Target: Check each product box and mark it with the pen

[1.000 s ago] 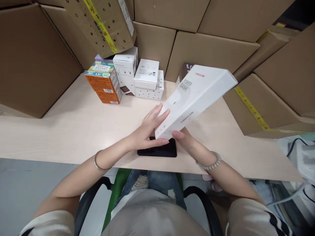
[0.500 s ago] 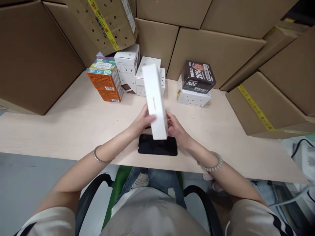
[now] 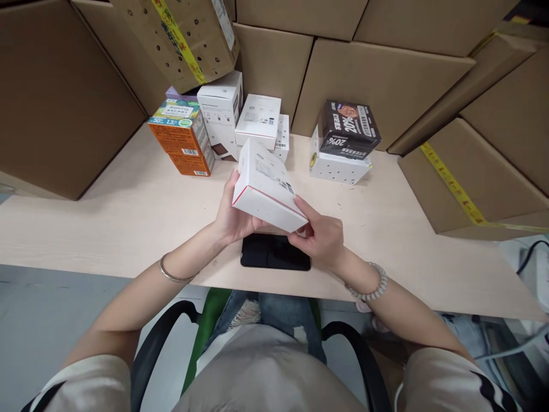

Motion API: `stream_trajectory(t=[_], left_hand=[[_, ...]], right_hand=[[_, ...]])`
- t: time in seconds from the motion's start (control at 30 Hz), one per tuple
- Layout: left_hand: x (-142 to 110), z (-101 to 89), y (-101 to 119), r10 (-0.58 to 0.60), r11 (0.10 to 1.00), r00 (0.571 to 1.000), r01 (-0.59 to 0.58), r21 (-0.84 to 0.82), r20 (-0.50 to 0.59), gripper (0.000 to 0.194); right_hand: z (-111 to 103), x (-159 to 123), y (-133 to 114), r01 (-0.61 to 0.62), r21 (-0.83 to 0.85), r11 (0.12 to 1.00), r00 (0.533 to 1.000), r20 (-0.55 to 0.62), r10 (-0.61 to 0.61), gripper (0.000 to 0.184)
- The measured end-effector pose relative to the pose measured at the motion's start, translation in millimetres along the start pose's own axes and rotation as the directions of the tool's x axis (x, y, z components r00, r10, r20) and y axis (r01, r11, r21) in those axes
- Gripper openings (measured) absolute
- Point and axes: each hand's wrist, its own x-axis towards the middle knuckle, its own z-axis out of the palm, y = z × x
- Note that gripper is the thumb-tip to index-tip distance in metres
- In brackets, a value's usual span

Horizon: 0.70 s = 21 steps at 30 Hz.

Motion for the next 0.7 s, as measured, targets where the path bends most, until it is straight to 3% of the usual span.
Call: stream_trajectory(t=[0.13,0.2,0.3,0.4,0.47,0.53,0.63,0.7], left_hand=[[2,-2.9,7,0.024,0.999,0.999,-0.025,0.032,0.039,0.069],[4,-5.7,9,0.029,0.997,0.999,-0.028,0.070,-0.022,0.066],[8,-10.1,4,0.057,0.991,0.978,-0.032,0.128,-0.200,0.065],[10,-12.6,-3,0.089,0.990,0.968,-0.059,0.131,-0.235,0.069],[11,-13.0,-4,0.137,0.985,0.970,-0.112,0.132,-0.203,0.070],[11,-13.8,-1,0.225,0.968,0.958,-0.199,0.152,-0.180,0.069],[9,-18.3,8,0.340,0.929,0.931,-0.312,0.197,-0.129,0.066],[9,-23.1,12,0.373,0.908,0.924,-0.345,0.236,-0.084,0.064]], right_hand=[[-5,-2,12,0.141,-0.106,0.984,0.990,-0.002,-0.142,0.040],[-6,-1,20,0.216,-0.196,0.956,0.976,0.028,-0.215,0.028],[-5,1,27,0.332,-0.284,0.899,0.942,0.060,-0.329,0.043],[-2,0,25,0.361,-0.219,0.906,0.932,0.102,-0.347,0.046],[-1,-4,20,0.260,-0.114,0.959,0.963,0.098,-0.250,0.050],[0,-7,16,0.052,0.024,0.998,0.988,0.144,-0.055,0.069],[2,-6,16,-0.288,0.127,0.949,0.920,0.311,0.238,0.094],[5,-4,22,-0.403,0.087,0.911,0.863,0.368,0.346,0.085]])
